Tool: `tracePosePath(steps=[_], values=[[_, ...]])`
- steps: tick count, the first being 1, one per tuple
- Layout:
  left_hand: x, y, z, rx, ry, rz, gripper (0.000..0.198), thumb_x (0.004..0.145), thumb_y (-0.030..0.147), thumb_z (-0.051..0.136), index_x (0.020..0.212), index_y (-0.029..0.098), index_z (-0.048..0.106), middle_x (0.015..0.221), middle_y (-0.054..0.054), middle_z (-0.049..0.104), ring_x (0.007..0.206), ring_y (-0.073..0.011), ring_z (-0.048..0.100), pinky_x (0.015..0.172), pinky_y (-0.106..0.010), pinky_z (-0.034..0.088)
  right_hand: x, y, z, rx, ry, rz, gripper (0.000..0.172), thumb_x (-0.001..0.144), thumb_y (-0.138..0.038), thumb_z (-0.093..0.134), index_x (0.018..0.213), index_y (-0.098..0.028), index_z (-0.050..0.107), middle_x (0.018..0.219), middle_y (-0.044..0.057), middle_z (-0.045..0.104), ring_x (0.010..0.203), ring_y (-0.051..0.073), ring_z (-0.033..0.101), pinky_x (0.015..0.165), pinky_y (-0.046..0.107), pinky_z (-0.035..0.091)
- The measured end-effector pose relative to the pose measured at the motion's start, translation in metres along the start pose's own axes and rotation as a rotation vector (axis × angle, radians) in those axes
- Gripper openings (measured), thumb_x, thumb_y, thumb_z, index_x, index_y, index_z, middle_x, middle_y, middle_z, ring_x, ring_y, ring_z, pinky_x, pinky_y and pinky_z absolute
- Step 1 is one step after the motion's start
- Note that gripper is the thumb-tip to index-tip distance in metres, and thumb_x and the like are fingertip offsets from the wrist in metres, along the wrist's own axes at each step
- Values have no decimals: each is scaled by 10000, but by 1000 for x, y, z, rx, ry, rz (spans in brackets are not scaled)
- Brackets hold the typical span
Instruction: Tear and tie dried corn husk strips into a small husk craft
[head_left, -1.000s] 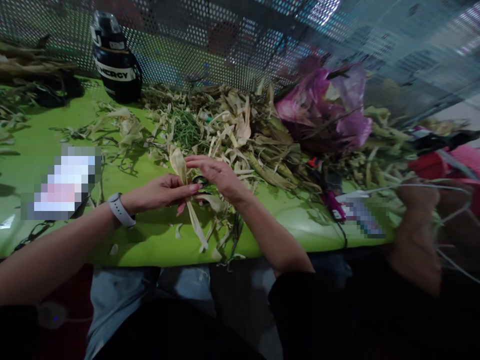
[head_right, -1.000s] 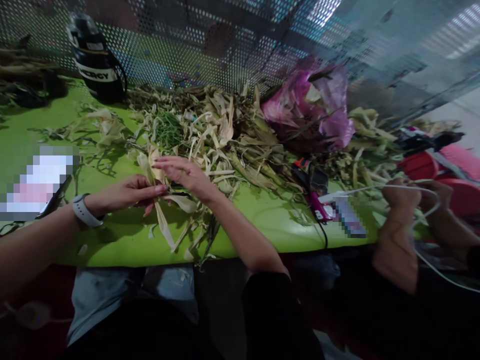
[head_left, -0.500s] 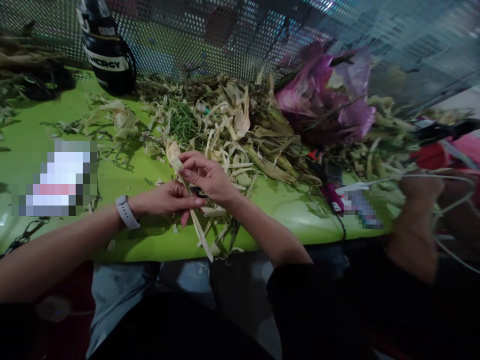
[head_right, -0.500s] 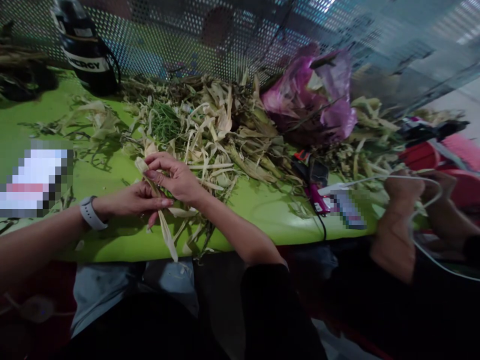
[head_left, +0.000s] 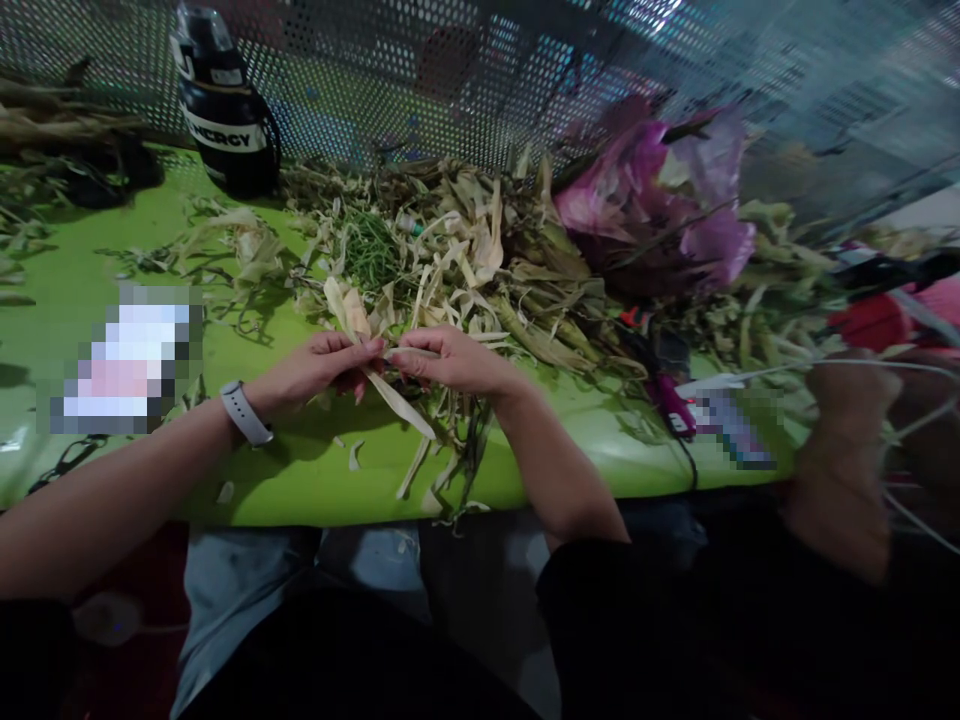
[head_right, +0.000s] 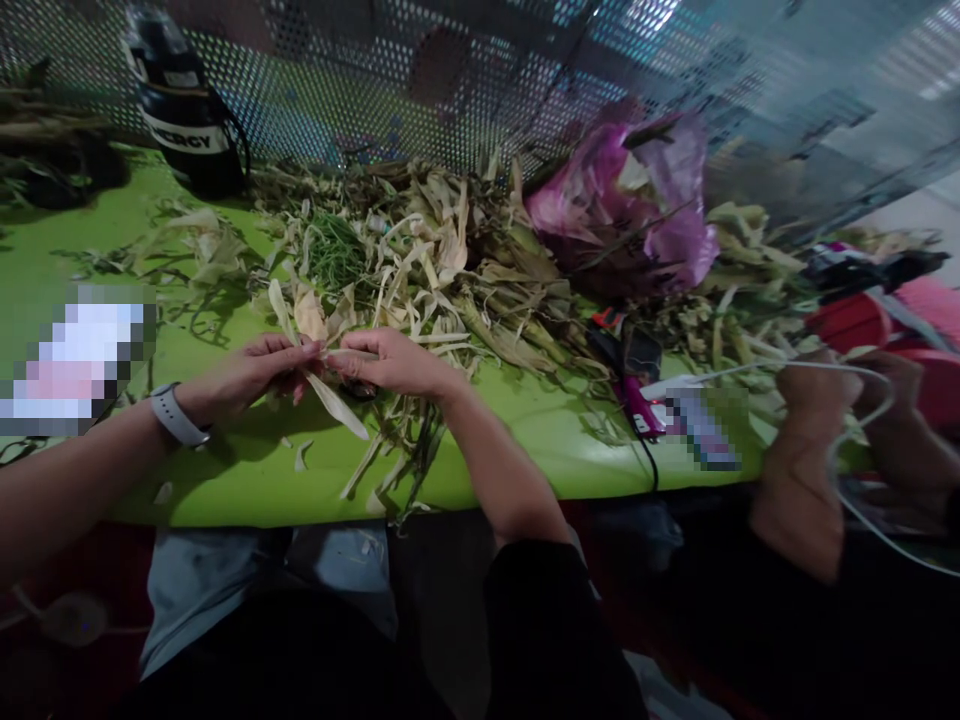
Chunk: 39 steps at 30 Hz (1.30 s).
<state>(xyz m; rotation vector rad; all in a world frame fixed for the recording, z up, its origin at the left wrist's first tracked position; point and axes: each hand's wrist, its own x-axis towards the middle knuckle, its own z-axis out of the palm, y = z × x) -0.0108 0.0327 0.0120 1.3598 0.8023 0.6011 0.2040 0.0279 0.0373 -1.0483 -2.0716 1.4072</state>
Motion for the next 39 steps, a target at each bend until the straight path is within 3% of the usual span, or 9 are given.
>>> tracePosePath(steps=[10,15,18,20,23,26,29,32,39], values=[[-5,8,3,83,-54,101,378,878,488,570,707,152,597,522,17,571,443,-62,464,431,-179,338,-1,2,3,146,341,-29,294,777,-310,616,531,-158,564,469,-49,463,440,56,364,453,214,287],[-10,11,7,122,-202,83,337,850,468,619,743,149,609,543,13,597,480,-77,524,477,-184,394,4,6,10,196,395,-34,280,703,-287,635,469,-169,537,405,-58,429,401,60,360,431,217,310],[-7,4,6,35,-194,96,330,859,469,612,783,148,611,601,-10,663,514,-86,566,538,-195,453,10,9,8,193,411,-27,252,737,-317,614,539,-171,557,463,-43,483,448,76,427,476,224,375],[-3,-2,3,-124,-128,117,315,860,468,614,861,153,619,731,-44,729,622,-119,648,649,-232,515,11,11,4,165,563,-109,192,779,-349,581,696,-178,601,631,-12,581,600,106,540,599,245,457],[3,-7,0,-375,-15,95,330,855,459,629,984,156,643,987,-106,752,933,-206,703,875,-331,528,5,10,0,-16,1018,-275,193,842,-378,516,911,-209,580,932,37,592,913,156,579,846,318,474],[4,-6,0,-420,60,161,326,843,420,656,1026,151,668,1200,-134,690,1188,-255,605,1025,-389,455,-3,6,6,-301,1238,-357,192,874,-403,473,849,-225,541,898,55,543,922,197,551,885,381,450],[3,-5,4,-360,133,262,312,822,406,684,1035,179,665,1259,-103,662,1259,-241,553,1072,-381,418,-2,4,23,-488,855,-343,237,870,-404,500,721,-225,544,761,45,551,777,195,537,788,373,452],[2,-5,7,-327,181,290,326,798,404,708,1040,200,631,1191,-74,694,1198,-211,601,1042,-361,449,9,8,41,-467,437,-238,224,842,-398,561,802,-185,617,794,61,624,729,178,543,720,340,442],[-1,0,8,-221,190,277,365,789,418,713,1048,177,625,1139,-83,710,1147,-216,629,995,-337,485,15,12,44,64,168,-60,304,864,-435,558,731,-162,567,596,-23,557,481,80,484,494,225,400]])
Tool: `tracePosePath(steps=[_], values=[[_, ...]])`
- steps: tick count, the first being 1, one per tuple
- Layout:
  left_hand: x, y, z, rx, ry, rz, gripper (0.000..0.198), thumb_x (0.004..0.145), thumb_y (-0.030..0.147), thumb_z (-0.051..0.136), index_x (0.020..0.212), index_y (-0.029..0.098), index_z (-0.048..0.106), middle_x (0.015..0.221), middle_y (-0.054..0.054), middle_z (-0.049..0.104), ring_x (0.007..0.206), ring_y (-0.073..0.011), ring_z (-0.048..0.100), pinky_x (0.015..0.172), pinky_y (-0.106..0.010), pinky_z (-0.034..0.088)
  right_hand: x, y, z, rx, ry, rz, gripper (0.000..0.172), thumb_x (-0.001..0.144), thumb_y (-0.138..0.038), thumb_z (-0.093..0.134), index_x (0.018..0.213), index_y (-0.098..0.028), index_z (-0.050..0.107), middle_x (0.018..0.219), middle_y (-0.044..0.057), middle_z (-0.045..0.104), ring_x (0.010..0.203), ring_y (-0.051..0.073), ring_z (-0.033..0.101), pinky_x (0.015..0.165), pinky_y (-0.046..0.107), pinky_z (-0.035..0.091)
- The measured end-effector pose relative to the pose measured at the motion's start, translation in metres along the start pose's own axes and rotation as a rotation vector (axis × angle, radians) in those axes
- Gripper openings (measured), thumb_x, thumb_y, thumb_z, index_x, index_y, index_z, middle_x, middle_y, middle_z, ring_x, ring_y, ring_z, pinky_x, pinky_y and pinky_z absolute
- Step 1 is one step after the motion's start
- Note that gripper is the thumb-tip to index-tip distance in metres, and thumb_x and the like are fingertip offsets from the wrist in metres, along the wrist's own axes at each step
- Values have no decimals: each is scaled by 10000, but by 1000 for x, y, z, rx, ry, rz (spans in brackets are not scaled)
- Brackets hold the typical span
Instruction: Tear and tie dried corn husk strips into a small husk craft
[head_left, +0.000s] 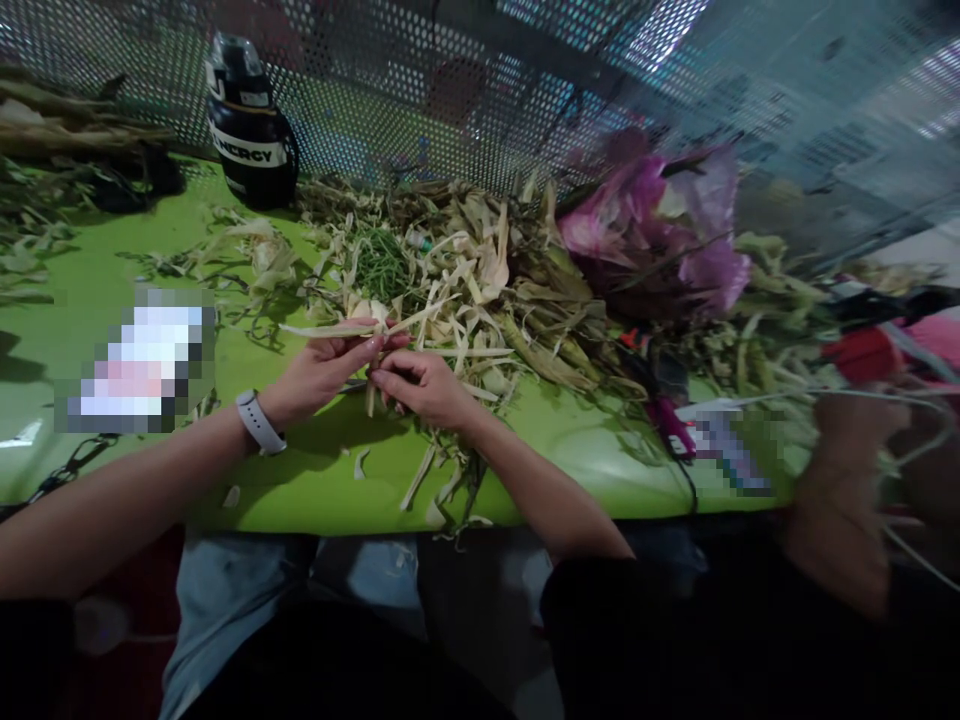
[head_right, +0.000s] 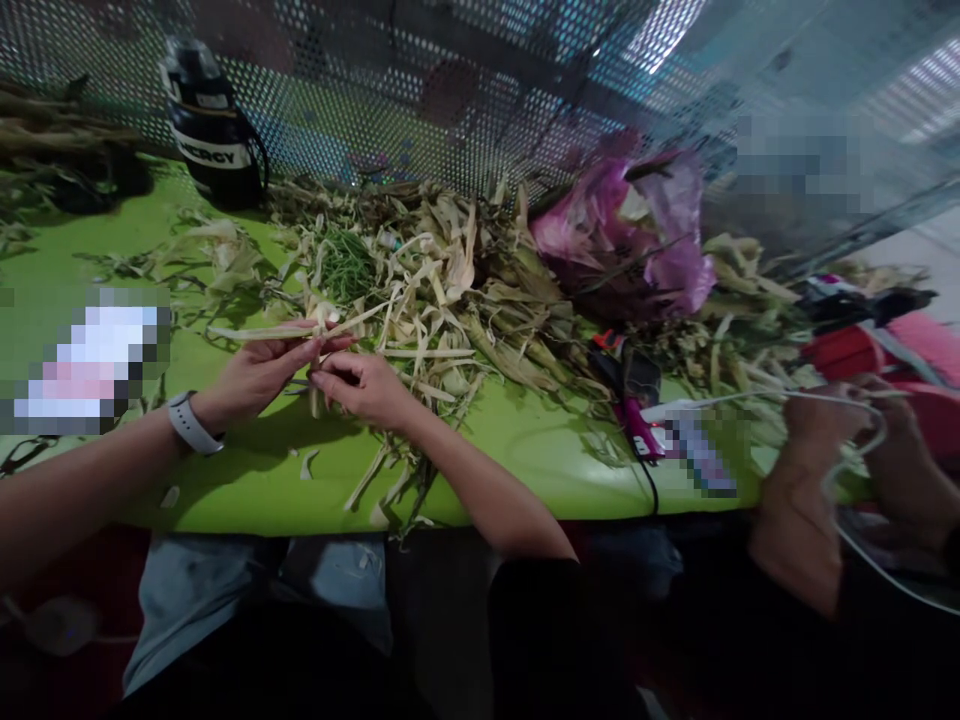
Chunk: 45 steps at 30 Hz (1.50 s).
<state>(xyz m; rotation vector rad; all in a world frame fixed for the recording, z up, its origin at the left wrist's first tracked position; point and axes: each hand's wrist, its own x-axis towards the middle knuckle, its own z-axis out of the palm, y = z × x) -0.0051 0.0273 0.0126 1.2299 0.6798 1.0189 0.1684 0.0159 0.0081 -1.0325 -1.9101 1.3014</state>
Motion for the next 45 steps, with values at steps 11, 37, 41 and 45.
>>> tracePosePath(steps=[11,37,41,45], values=[[3,5,-7,-127,-1,-26,297,803,357,717,1023,172,639,961,-51,704,957,-167,667,900,-301,502,-1,0,-15,83,-162,58,269,840,-378,628,699,-153,584,586,-32,580,527,69,527,532,199,418],[6,11,-15,376,-14,5,282,800,413,672,897,148,664,770,-18,651,717,-126,574,679,-236,457,-5,-3,-32,-179,399,-146,343,909,-475,457,964,-210,667,944,41,652,886,167,613,780,305,496],[4,4,-12,387,-273,-79,293,774,397,700,907,137,716,848,-57,719,784,-168,640,749,-284,510,-3,-7,-31,-262,431,-245,411,926,-536,430,1142,-252,635,1289,55,562,1273,207,473,1084,408,365],[3,-1,-9,402,-339,-27,260,749,385,722,869,154,734,808,-54,723,745,-167,640,698,-265,516,4,-3,-12,-154,186,-268,298,865,-489,588,1019,-249,673,1306,54,581,1300,202,468,1109,417,339]])
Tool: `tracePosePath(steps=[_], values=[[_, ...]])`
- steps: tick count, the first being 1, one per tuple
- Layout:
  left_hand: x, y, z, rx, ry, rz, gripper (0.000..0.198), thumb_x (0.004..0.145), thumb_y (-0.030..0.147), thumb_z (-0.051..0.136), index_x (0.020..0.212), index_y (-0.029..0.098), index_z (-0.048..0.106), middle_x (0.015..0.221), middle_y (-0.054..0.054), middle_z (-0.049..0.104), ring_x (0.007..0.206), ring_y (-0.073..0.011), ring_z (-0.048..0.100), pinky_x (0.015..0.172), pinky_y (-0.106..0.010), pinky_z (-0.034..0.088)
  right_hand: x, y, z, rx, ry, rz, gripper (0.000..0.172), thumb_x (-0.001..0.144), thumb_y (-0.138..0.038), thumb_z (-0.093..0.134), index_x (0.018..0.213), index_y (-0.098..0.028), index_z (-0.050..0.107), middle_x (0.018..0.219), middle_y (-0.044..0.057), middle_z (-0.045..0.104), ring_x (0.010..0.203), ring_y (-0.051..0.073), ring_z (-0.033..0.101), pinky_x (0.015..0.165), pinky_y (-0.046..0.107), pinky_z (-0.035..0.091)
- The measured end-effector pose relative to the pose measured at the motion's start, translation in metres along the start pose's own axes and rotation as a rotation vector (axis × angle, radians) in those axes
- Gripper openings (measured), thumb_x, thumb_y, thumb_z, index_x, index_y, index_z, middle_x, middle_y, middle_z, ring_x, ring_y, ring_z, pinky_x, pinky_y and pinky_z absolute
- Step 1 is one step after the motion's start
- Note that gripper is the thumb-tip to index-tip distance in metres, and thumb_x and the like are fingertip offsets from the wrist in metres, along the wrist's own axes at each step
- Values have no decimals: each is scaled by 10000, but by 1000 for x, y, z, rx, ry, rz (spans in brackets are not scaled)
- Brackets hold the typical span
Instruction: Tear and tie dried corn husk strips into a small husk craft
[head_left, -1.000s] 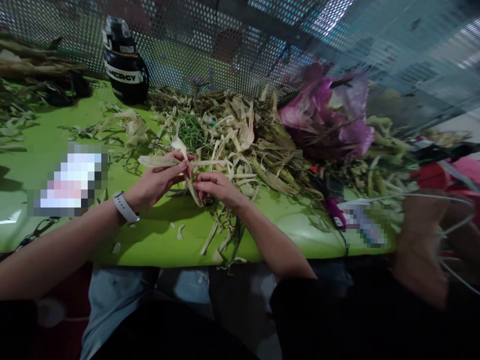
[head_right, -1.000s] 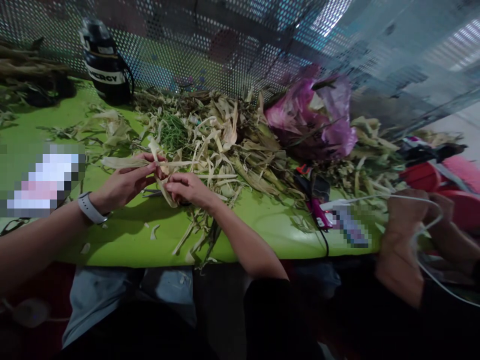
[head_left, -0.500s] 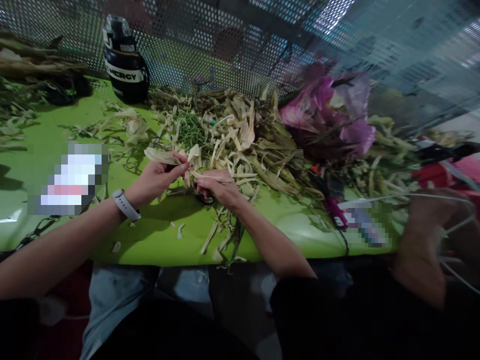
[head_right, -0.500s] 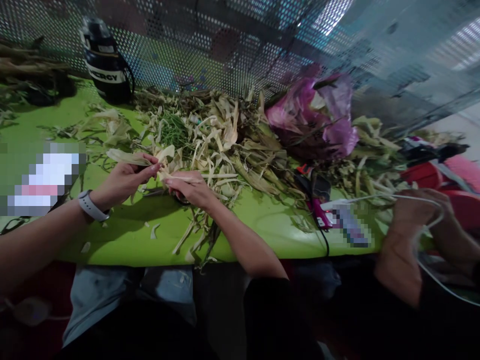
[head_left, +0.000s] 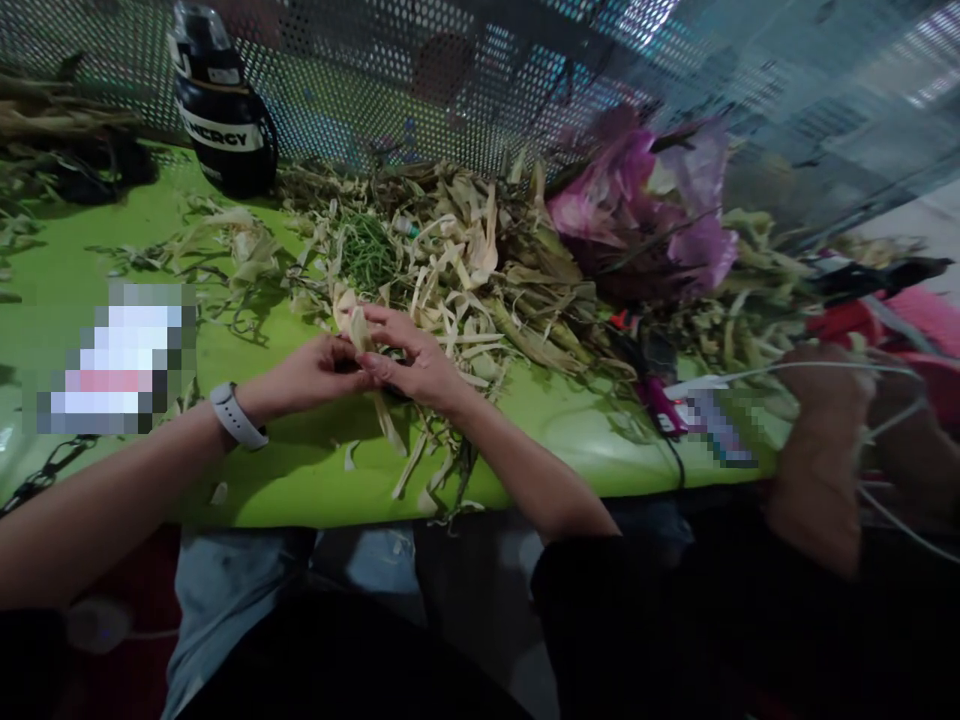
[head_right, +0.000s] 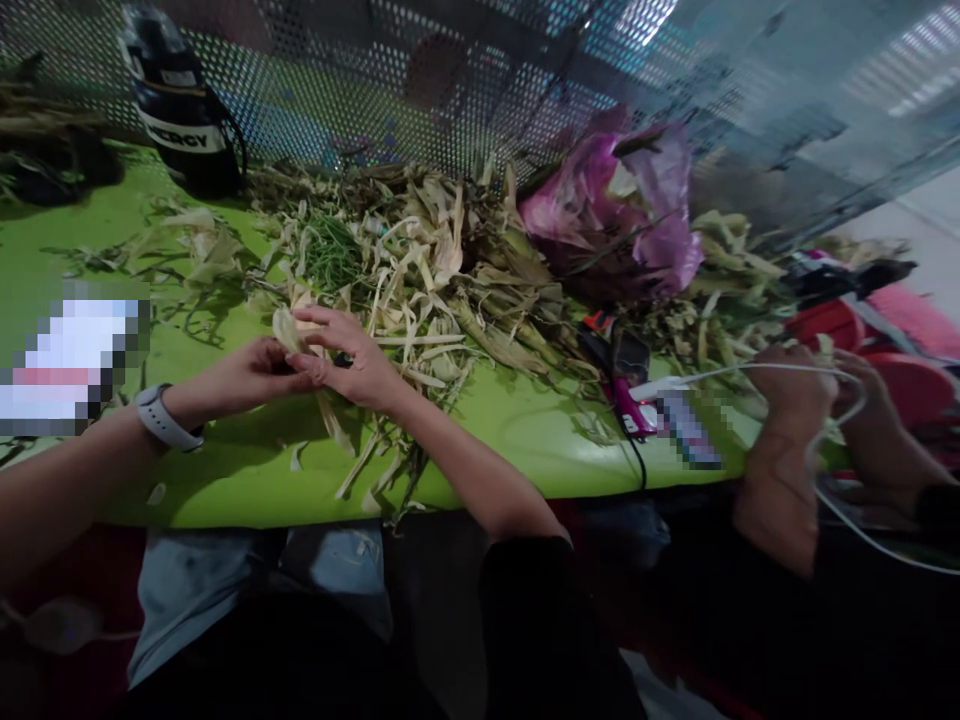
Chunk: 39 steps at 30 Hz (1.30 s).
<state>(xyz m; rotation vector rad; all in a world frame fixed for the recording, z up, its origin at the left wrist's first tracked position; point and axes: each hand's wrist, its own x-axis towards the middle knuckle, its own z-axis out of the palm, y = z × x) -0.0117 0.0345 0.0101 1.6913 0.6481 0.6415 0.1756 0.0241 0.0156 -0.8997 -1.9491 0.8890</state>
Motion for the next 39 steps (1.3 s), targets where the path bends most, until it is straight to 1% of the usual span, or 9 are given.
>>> tracePosePath(steps=[4,8,12,15,18,22,27,32,39], values=[[-1,3,-4,78,14,-36,273,778,417,693,816,151,740,654,-23,654,583,-113,548,541,-213,435,1,6,9,238,154,104,237,870,-460,589,867,-229,643,1164,48,644,1153,182,577,1006,378,449],[-2,6,-8,102,21,-31,303,793,443,676,825,150,745,674,-11,635,580,-87,499,540,-202,394,1,13,9,380,304,193,270,826,-494,624,841,-226,603,943,26,665,974,158,622,906,323,502],[-1,7,-7,94,-37,-27,305,819,438,650,811,140,713,694,-3,609,623,-88,498,594,-206,405,2,17,11,520,321,203,289,767,-502,694,795,-231,598,781,-16,626,809,127,622,822,281,519],[-2,6,-6,65,-23,-33,314,845,445,619,857,138,686,700,1,583,625,-86,485,579,-201,391,3,17,9,559,346,210,317,741,-528,714,789,-236,599,742,-33,608,720,114,607,760,271,528],[-2,7,-8,-10,-1,-49,304,840,440,628,873,140,666,721,-3,573,634,-89,484,578,-201,398,2,13,1,454,267,242,339,779,-556,665,832,-226,609,746,-24,616,712,119,608,725,269,516],[-1,7,-11,-194,80,-82,269,815,408,666,870,146,653,744,-8,575,642,-87,494,603,-207,419,-1,8,-8,116,104,237,423,868,-583,531,769,-181,616,690,-4,590,670,119,554,654,257,444],[0,2,-12,-196,114,-122,310,830,442,643,781,136,647,648,6,521,563,-71,430,530,-206,348,-1,9,-8,-88,93,117,418,882,-555,529,721,-171,561,650,-20,510,597,98,431,575,251,341],[0,0,-15,-4,10,-111,323,818,440,657,726,131,640,613,14,502,543,-72,411,513,-218,314,0,12,-5,-130,92,65,416,875,-573,531,741,-179,539,679,-15,524,632,108,453,603,258,349],[1,4,-14,45,31,-87,339,813,445,662,683,135,617,582,15,544,513,-69,442,498,-203,336,2,18,-6,-203,153,63,389,896,-548,513,759,-185,543,705,-4,549,677,126,506,657,277,408]])
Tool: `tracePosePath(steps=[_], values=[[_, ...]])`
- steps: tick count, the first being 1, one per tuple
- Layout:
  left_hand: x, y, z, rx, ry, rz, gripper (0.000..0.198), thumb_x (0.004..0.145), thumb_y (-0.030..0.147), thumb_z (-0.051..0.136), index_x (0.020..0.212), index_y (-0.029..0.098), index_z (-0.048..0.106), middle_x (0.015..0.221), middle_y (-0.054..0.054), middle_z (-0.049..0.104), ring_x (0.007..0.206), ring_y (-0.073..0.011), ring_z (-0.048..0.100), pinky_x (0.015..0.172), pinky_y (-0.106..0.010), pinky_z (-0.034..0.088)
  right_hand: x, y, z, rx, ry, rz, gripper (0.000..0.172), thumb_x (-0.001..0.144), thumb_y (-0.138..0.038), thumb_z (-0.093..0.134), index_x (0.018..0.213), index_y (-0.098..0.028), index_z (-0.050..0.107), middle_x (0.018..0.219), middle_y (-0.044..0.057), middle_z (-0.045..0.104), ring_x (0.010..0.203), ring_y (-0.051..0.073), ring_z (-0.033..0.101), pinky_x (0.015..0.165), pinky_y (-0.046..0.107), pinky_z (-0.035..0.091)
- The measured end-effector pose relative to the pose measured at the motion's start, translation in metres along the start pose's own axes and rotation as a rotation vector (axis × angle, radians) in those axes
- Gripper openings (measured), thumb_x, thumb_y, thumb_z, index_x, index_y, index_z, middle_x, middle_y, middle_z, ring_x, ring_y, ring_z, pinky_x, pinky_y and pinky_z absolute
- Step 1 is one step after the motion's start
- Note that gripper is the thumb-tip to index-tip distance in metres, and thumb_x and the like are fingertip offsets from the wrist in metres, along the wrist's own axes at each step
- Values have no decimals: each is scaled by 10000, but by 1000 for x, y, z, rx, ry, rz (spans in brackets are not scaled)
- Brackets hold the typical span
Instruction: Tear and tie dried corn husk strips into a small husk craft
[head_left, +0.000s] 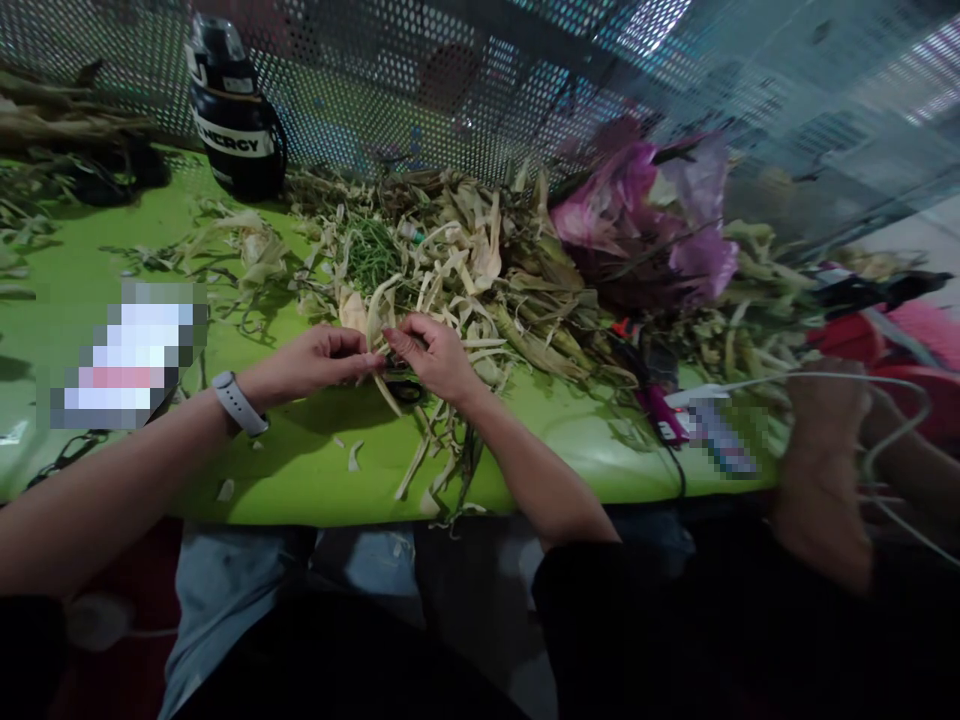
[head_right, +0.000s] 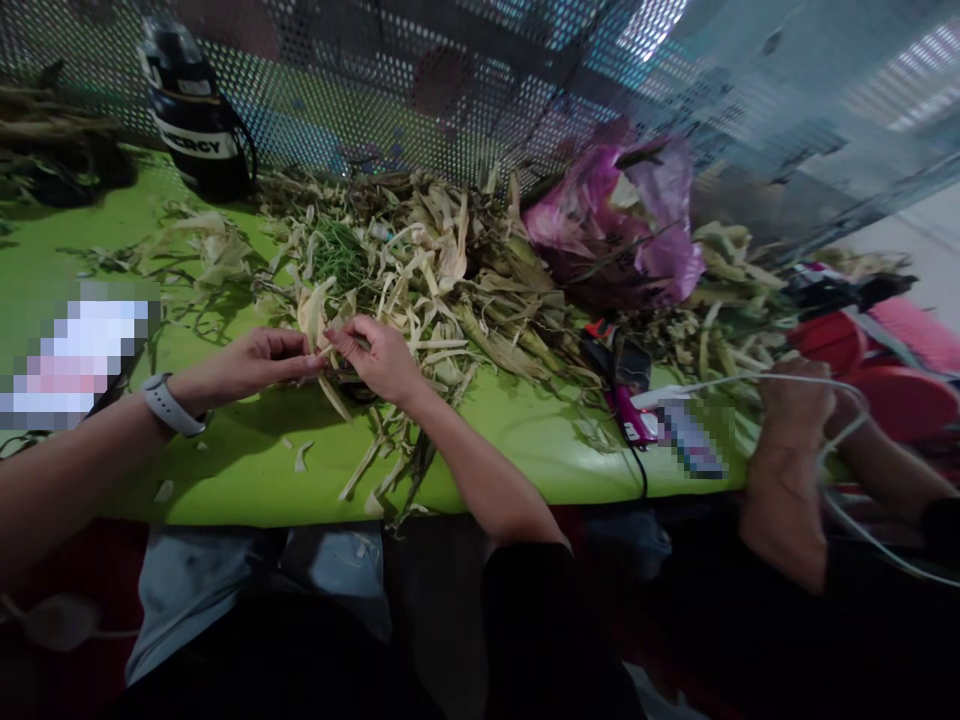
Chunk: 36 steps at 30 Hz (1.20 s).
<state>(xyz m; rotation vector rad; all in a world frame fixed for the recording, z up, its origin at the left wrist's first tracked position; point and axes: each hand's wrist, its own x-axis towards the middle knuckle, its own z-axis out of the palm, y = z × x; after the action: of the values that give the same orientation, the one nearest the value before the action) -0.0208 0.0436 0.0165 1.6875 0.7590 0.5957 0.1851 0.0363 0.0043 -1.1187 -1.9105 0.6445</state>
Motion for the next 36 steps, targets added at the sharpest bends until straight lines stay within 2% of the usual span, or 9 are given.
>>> tracePosePath(steps=[4,6,9,12,15,20,25,32,36], values=[[1,-2,3,-224,113,-8,301,815,433,675,846,134,684,730,-32,678,667,-110,609,672,-227,480,-1,-3,-7,-121,355,-180,231,924,-433,514,867,-213,557,929,60,596,960,195,560,872,370,440],[2,-4,4,-384,172,-6,303,809,413,691,941,141,701,837,-56,720,777,-142,667,778,-263,512,-2,-4,-8,-198,425,-254,192,935,-393,498,867,-225,560,953,69,597,1000,209,553,915,405,426],[3,-8,4,-558,229,-17,285,789,378,724,956,148,702,900,-70,739,833,-164,697,841,-294,531,-4,-5,-5,-294,310,-268,197,936,-386,498,854,-220,567,910,68,612,939,207,560,876,395,430],[3,-9,4,-586,266,-25,267,767,353,752,932,150,700,918,-72,744,833,-160,702,841,-287,539,-3,-3,-1,-322,162,-244,238,949,-405,476,866,-204,573,871,65,624,874,191,566,812,355,427],[3,-8,3,-589,289,-42,272,750,352,766,925,153,702,921,-68,746,829,-156,700,814,-272,546,-3,-1,1,-298,96,-227,279,973,-398,429,839,-191,562,799,52,602,787,170,550,745,320,416],[3,-8,4,-548,237,-52,305,768,399,741,933,144,713,920,-75,743,726,-115,666,686,-220,529,-3,-1,2,-265,83,-214,289,970,-405,430,811,-192,545,782,47,575,763,167,522,722,307,402],[3,-13,4,-419,200,-61,330,790,452,705,877,134,716,794,-68,728,640,-100,621,612,-211,492,-3,-1,3,-288,76,-201,314,963,-444,429,799,-204,547,777,54,577,771,179,515,737,320,390],[3,-12,5,-660,164,-100,259,732,373,770,807,148,666,747,-19,685,693,-116,650,693,-245,529,1,-2,-2,-262,79,-178,371,957,-494,423,780,-198,559,764,50,590,746,168,524,720,307,396],[2,-11,4,-704,146,-93,228,761,354,745,853,158,675,791,-20,708,747,-124,671,780,-266,541,1,0,-2,-267,111,-201,308,964,-438,438,833,-200,584,818,59,616,807,179,564,765,322,439]])
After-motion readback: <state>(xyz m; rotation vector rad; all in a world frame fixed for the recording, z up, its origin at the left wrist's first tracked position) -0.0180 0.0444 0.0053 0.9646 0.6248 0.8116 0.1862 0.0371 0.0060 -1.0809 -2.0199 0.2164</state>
